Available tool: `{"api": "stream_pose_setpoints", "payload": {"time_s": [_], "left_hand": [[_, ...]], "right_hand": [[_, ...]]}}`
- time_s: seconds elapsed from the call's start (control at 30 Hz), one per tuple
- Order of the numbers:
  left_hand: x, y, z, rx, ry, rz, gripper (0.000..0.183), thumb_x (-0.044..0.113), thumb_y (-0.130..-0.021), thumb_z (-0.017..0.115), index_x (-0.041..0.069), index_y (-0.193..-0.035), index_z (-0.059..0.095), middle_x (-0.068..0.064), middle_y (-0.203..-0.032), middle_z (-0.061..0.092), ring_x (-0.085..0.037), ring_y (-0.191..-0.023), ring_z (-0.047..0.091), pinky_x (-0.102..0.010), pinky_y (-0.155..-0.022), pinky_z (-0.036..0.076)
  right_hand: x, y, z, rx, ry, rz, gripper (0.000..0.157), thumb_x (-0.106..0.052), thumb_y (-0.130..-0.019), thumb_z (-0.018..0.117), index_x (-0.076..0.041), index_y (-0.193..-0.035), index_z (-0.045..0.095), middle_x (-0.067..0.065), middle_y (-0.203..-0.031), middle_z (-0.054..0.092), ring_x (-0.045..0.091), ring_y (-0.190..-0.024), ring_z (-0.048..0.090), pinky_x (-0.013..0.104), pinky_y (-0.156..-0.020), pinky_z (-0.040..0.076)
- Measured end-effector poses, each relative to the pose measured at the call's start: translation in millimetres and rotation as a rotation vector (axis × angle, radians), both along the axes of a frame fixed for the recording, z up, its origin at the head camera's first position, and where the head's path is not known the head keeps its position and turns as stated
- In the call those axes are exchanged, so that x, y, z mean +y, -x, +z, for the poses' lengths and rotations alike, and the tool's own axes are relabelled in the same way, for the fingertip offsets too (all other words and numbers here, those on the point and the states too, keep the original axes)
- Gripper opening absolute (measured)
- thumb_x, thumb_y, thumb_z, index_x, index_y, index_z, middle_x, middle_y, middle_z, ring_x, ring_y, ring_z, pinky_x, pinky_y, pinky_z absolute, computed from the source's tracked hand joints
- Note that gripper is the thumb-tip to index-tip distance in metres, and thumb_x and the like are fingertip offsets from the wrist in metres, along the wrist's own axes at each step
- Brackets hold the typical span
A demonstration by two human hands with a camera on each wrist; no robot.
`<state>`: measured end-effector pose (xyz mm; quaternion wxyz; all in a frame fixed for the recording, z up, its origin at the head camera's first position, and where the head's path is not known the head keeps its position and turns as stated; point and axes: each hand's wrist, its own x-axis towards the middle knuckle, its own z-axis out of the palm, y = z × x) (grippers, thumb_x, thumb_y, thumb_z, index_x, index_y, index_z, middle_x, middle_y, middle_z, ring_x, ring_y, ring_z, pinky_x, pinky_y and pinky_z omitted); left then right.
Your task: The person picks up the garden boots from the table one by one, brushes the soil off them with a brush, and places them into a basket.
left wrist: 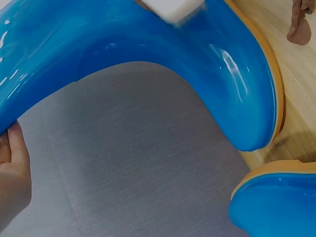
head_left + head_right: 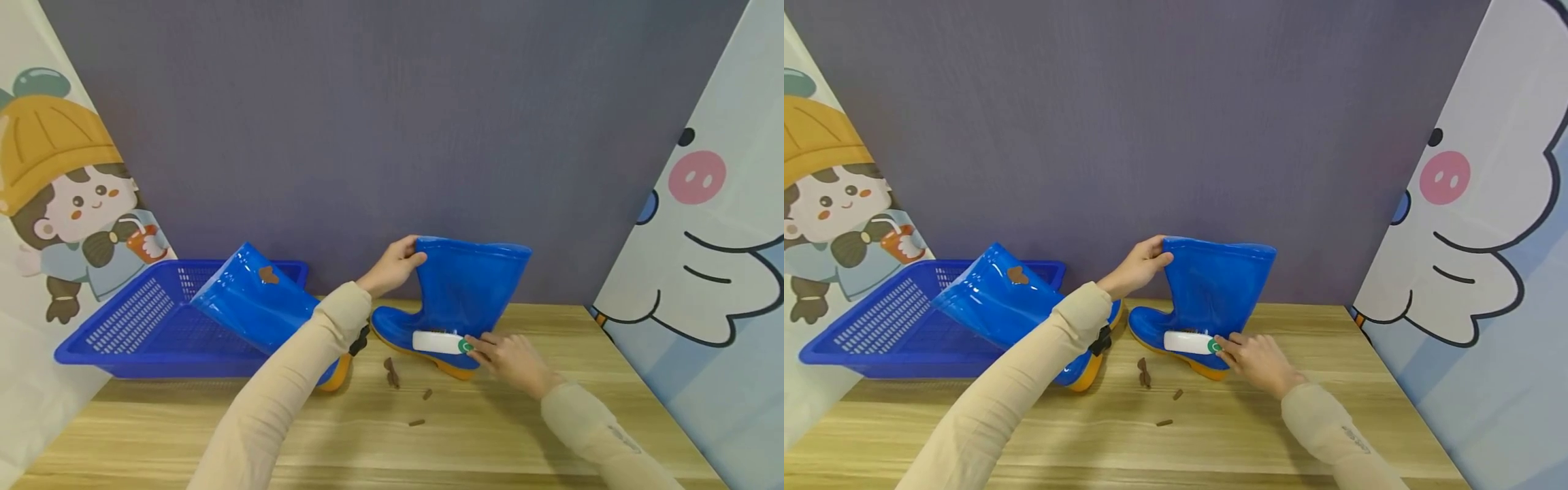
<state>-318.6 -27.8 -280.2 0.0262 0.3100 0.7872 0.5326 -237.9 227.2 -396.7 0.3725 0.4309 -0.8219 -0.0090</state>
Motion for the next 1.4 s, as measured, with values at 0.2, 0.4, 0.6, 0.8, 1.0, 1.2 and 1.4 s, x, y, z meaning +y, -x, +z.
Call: {"api": "stream_pose_setpoints", "payload": {"time_s": [0.2, 0.4, 0.6, 0.8, 1.0, 1.2, 1.4], "left_hand": [[0, 1.7, -1.9, 0.011, -0.021, -0.008, 0.034, 0.018, -0.099, 0.04, 0.011, -0.132, 0.043, -0.007, -0.115, 0.06, -0.015, -0.103, 0.055, -0.036, -0.092, 0.045], [1, 3.4, -0.4, 0.025, -0.02, -0.017, 0.033, 0.018, -0.099, 0.04, 0.012, -0.13, 0.044, -0.007, -0.11, 0.061, -0.014, -0.094, 0.054, -0.032, -0.085, 0.045], [1, 2.3, 2.6, 0.012, 0.002, -0.007, 0.035, 0.02, -0.099, 0.039, 0.012, -0.133, 0.041, -0.008, -0.103, 0.059, -0.015, -0.088, 0.051, -0.034, -0.082, 0.044], [1, 2.3, 0.4, 0.002, -0.003, -0.016, 0.037, 0.02, -0.099, 0.04, 0.012, -0.135, 0.04, -0.008, -0.122, 0.057, -0.018, -0.111, 0.053, -0.039, -0.097, 0.042], [0, 2.5, -2.4, -0.011, -0.025, -0.006, 0.037, 0.018, -0.098, 0.041, 0.012, -0.135, 0.04, -0.007, -0.123, 0.056, -0.018, -0.112, 0.053, -0.04, -0.098, 0.043], [0, 3.4, -2.7, 0.0, -0.028, -0.003, 0.037, 0.019, -0.098, 0.041, 0.011, -0.135, 0.04, -0.008, -0.123, 0.056, -0.018, -0.113, 0.053, -0.04, -0.098, 0.043], [2, 2.7, -2.5, -0.002, -0.027, -0.021, 0.037, 0.017, -0.099, 0.041, 0.011, -0.135, 0.04, -0.01, -0.119, 0.058, -0.02, -0.109, 0.055, -0.041, -0.097, 0.043]], "right_hand": [[-2, -2.8, 9.4, 0.07, 0.072, 0.038, 0.028, -0.029, -0.09, 0.059, -0.005, -0.095, 0.073, 0.0, -0.065, 0.06, 0.005, -0.045, 0.05, 0.016, -0.039, 0.039], [-1, 1.9, 14.6, 0.217, 0.079, 0.05, 0.047, -0.032, -0.1, 0.036, -0.003, -0.094, 0.072, 0.003, -0.063, 0.057, 0.01, -0.044, 0.05, 0.021, -0.037, 0.04], [3, 4.8, 3.0, 0.189, 0.005, 0.063, 0.043, -0.029, -0.1, 0.036, -0.004, -0.094, 0.071, 0.003, -0.064, 0.057, 0.01, -0.04, 0.047, 0.018, -0.035, 0.036], [1, 1.4, -5.1, 0.106, 0.011, 0.017, 0.048, -0.034, -0.1, 0.034, -0.006, -0.092, 0.072, -0.001, -0.062, 0.054, 0.007, -0.04, 0.045, 0.016, -0.034, 0.032], [7, -5.1, 3.5, 0.113, 0.073, 0.102, 0.046, -0.034, -0.098, 0.039, -0.006, -0.089, 0.073, -0.001, -0.063, 0.059, 0.006, -0.044, 0.051, 0.016, -0.038, 0.037], [28, -8.0, 14.9, 0.316, 0.114, 0.141, 0.039, -0.027, -0.098, 0.042, -0.004, -0.089, 0.073, 0.003, -0.064, 0.06, 0.011, -0.041, 0.051, 0.021, -0.035, 0.04], [32, -5.2, 7.7, 0.256, 0.018, 0.091, 0.035, -0.023, -0.097, 0.043, -0.004, -0.093, 0.072, 0.002, -0.064, 0.06, 0.01, -0.043, 0.052, 0.022, -0.036, 0.04]]}}
